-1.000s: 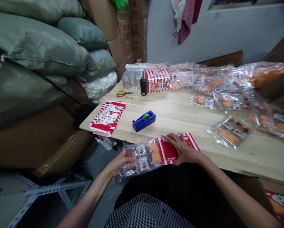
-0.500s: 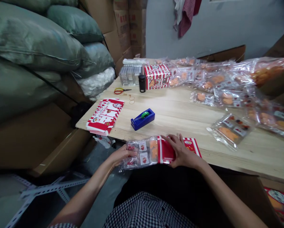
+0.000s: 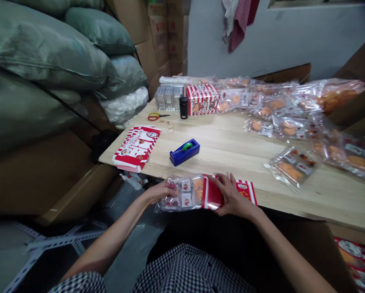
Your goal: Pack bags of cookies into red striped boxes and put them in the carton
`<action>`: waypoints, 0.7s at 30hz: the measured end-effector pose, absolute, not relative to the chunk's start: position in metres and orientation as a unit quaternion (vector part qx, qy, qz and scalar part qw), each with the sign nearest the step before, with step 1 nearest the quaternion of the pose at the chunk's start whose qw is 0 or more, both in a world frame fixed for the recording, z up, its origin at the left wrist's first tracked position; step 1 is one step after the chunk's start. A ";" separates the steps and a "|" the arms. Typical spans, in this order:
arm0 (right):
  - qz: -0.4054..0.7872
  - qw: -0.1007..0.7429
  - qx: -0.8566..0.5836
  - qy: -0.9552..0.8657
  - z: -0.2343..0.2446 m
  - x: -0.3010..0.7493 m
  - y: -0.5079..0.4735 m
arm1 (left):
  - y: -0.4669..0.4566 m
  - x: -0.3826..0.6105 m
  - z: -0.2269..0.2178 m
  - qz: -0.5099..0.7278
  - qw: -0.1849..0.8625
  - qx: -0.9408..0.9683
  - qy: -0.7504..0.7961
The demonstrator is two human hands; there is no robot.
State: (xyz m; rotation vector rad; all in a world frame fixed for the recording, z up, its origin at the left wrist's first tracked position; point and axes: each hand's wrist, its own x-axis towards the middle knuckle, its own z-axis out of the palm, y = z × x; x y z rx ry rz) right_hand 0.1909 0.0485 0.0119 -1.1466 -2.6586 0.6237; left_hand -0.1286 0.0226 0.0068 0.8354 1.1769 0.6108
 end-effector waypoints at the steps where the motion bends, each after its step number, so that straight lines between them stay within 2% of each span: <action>1: 0.211 0.087 -0.387 -0.893 0.013 0.191 0.048 | 0.024 -0.130 0.008 0.272 0.709 0.382 0.526; 8: 0.206 0.092 -0.388 -0.894 0.011 0.189 0.044 | 0.037 -0.156 0.032 0.203 0.702 0.448 0.516; 12: 0.227 0.092 -0.377 -0.893 0.014 0.186 0.045 | 0.048 -0.144 0.029 0.181 0.715 0.447 0.506; 17: 0.228 0.081 -0.370 -0.897 0.017 0.182 0.046 | 0.060 -0.105 0.016 0.205 0.719 0.454 0.485; 21: 0.217 0.102 -0.402 -0.884 0.018 0.187 0.047 | 0.058 -0.097 0.024 0.260 0.679 0.470 0.501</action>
